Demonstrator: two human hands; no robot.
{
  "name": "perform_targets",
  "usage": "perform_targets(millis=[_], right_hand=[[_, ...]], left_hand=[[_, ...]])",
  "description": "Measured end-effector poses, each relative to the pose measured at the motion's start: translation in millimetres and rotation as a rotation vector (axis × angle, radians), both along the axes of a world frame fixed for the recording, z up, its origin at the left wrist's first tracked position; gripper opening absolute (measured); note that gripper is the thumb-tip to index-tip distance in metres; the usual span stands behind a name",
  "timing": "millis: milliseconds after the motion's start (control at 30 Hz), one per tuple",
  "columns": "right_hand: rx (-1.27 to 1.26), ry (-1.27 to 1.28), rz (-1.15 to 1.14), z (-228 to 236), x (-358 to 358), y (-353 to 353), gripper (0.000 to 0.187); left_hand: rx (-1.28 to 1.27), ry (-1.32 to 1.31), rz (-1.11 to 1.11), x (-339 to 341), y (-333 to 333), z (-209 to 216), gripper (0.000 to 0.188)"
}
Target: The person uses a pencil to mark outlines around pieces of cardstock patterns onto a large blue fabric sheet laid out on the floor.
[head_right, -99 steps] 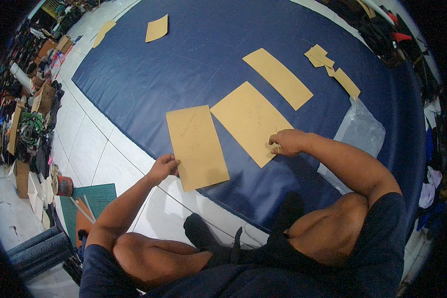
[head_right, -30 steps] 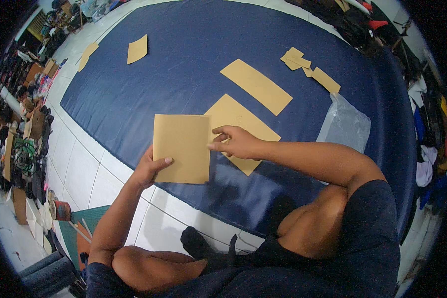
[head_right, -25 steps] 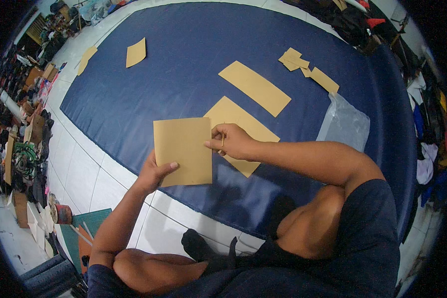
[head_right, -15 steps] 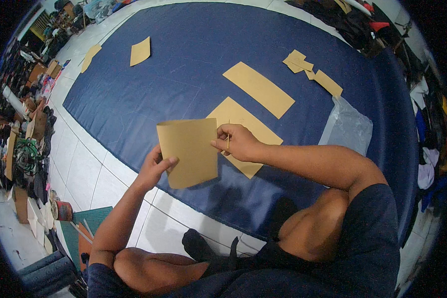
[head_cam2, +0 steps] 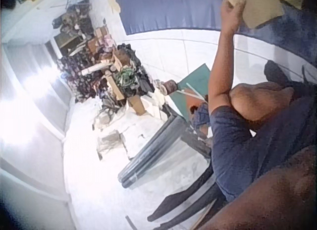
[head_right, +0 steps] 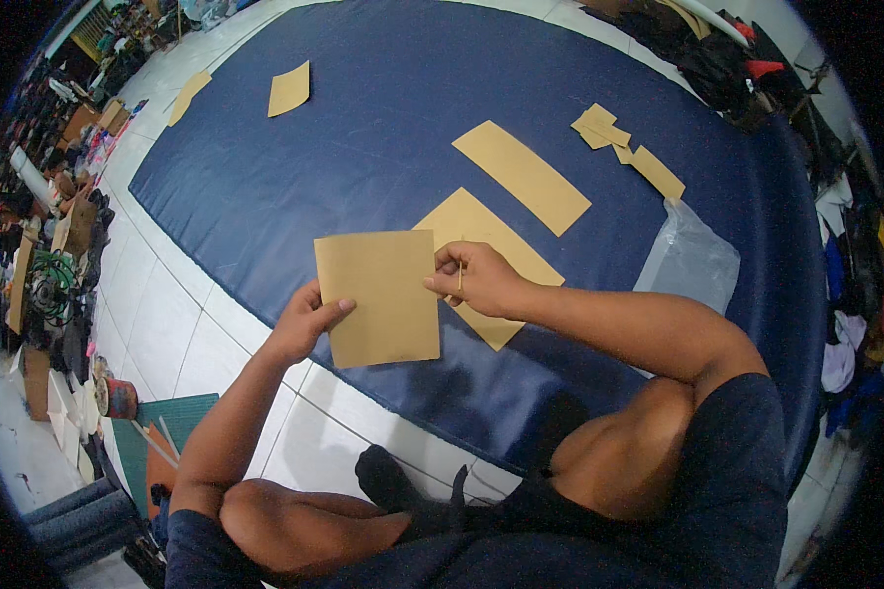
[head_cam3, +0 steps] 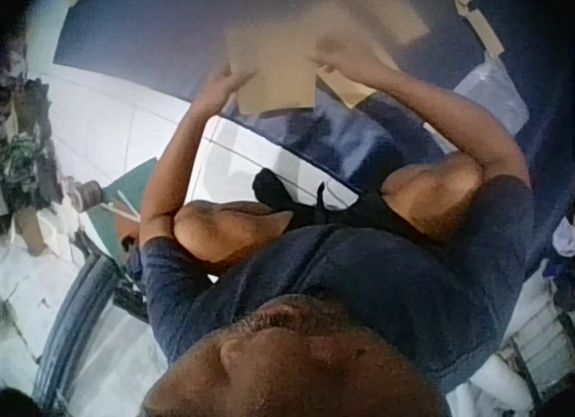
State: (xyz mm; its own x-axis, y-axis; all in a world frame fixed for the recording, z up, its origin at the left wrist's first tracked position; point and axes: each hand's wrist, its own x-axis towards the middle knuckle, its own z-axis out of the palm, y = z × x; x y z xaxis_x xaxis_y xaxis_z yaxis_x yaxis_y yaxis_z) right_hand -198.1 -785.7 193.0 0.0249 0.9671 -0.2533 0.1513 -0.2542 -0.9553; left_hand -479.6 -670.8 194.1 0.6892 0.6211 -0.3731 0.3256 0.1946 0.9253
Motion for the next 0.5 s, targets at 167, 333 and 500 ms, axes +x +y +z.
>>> perform_targets(millis=[167,333,500], right_hand=[[-0.033,0.018,0.015,6.9,0.0,-0.8,0.029],[-0.030,0.004,0.023,2.1,1.7,-1.0,0.030],[-0.032,-0.017,0.044,2.6,1.6,-1.5,0.027]], left_hand=[[-0.080,-0.090,0.017,-0.4,-1.0,-8.0,0.036],[-0.074,-0.103,0.024,3.0,-5.5,-5.2,0.037],[-0.022,-0.001,0.008,-1.7,-4.4,-7.2,0.035]])
